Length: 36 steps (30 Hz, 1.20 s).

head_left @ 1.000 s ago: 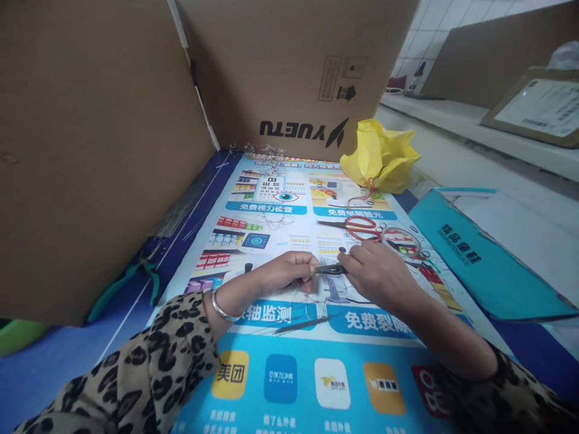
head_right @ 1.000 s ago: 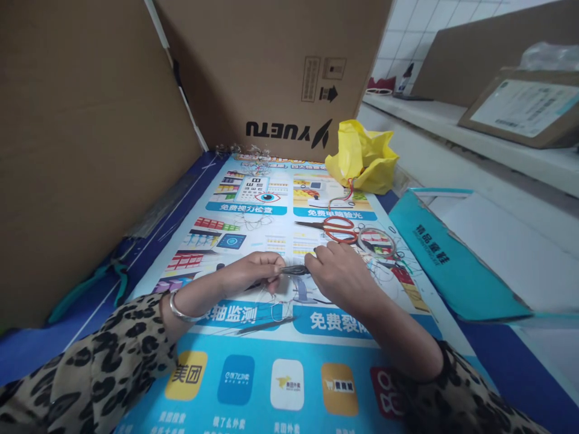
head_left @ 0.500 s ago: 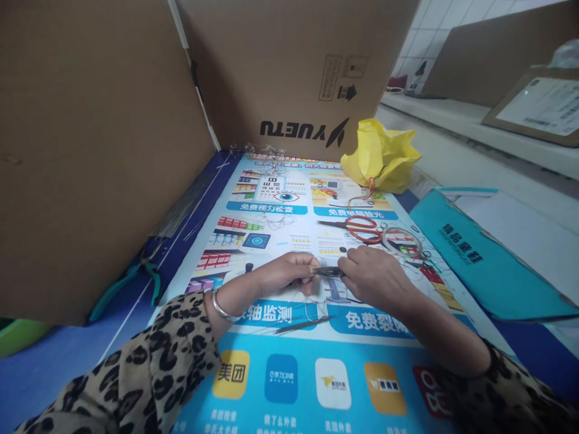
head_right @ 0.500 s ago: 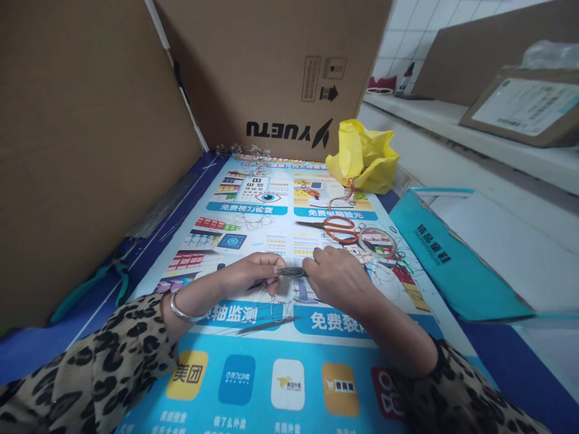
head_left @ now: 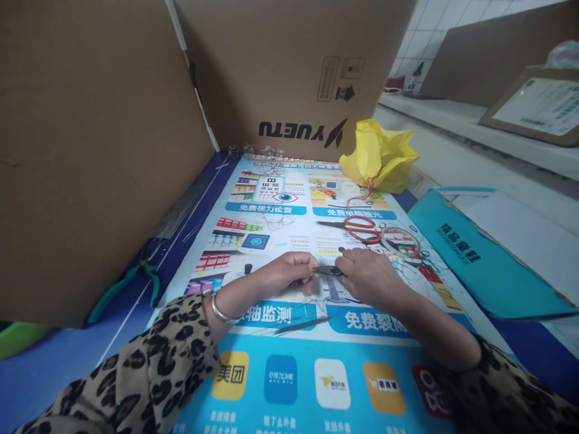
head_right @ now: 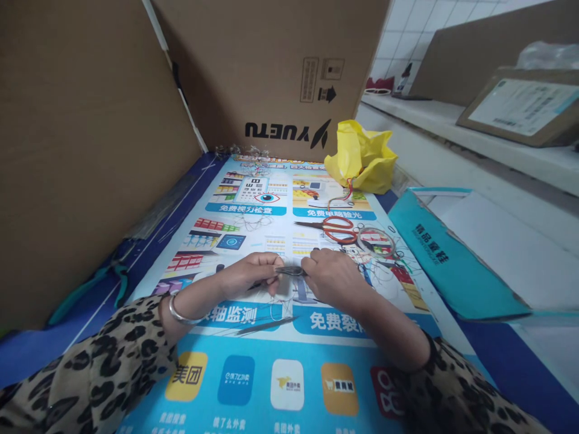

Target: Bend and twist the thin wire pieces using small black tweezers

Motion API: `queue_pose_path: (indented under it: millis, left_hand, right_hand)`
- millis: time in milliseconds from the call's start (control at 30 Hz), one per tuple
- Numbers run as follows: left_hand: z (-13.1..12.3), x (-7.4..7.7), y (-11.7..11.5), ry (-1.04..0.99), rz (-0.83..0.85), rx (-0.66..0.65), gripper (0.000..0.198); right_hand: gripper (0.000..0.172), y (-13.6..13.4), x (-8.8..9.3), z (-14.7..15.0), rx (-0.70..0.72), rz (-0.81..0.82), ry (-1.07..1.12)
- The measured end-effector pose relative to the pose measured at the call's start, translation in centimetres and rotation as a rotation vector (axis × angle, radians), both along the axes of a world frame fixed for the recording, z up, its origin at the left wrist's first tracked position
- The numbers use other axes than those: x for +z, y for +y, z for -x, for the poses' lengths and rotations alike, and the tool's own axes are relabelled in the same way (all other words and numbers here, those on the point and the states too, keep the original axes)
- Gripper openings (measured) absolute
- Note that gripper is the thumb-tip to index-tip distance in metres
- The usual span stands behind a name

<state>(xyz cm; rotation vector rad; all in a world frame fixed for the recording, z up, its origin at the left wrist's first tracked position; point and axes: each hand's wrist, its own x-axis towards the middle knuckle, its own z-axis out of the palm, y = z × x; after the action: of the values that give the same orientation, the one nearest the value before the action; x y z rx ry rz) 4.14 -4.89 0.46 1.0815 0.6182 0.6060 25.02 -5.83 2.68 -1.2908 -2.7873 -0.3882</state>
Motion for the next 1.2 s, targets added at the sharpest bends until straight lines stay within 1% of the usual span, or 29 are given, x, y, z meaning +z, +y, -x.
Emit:
queue_pose_path:
  millis: [200,300,433,567,700,867,967,1200]
  left_hand:
    - [-0.6,0.4,-0.5,0.042,0.007,0.14,0.026]
    - [-0.7,0.4,-0.6,0.067,0.006,0.177,0.025]
    - [-0.7,0.3,-0.6,0.104,-0.012,0.206,0.024]
    - [-0.6,0.3,-0.7,0.124,-0.037,0.203,0.024]
    - [-0.5,0.5,-0.8,0.152,-0.057,0.183,0.025]
    - [-0.4,0.2,-0.7,0.155,-0.086,0.151,0.025]
    - [-0.4,0.0,-0.6,0.139,-0.098,0.138,0.025]
    - [-0.3,0.0,-0.5,0.102,-0.093,0.09,0.025]
  right_hand:
    - [0.02,0.3,-0.6,-0.5,-0.077,0.158,0.166]
    - [0.022,0.6,-1.0,-0.8,-0.092,0.18,0.191]
    - [0.022,1.1,-1.6,-1.2,-0.073,0.167,0.219]
    - [0.018,1.2,-1.9,-1.4,-0.041,0.101,0.207]
    - [0.012,1.2,-1.7,-1.4,0.011,0.017,0.141]
    - [0.013,1.0,-1.3,-1.1,0.025,-0.073,0.064]
    - [0.012,0.8,-1.2,-1.0,0.018,-0.085,0.03]
    - [0.014,0.6,-1.0,-0.8,0.005,-0.051,-0.002]
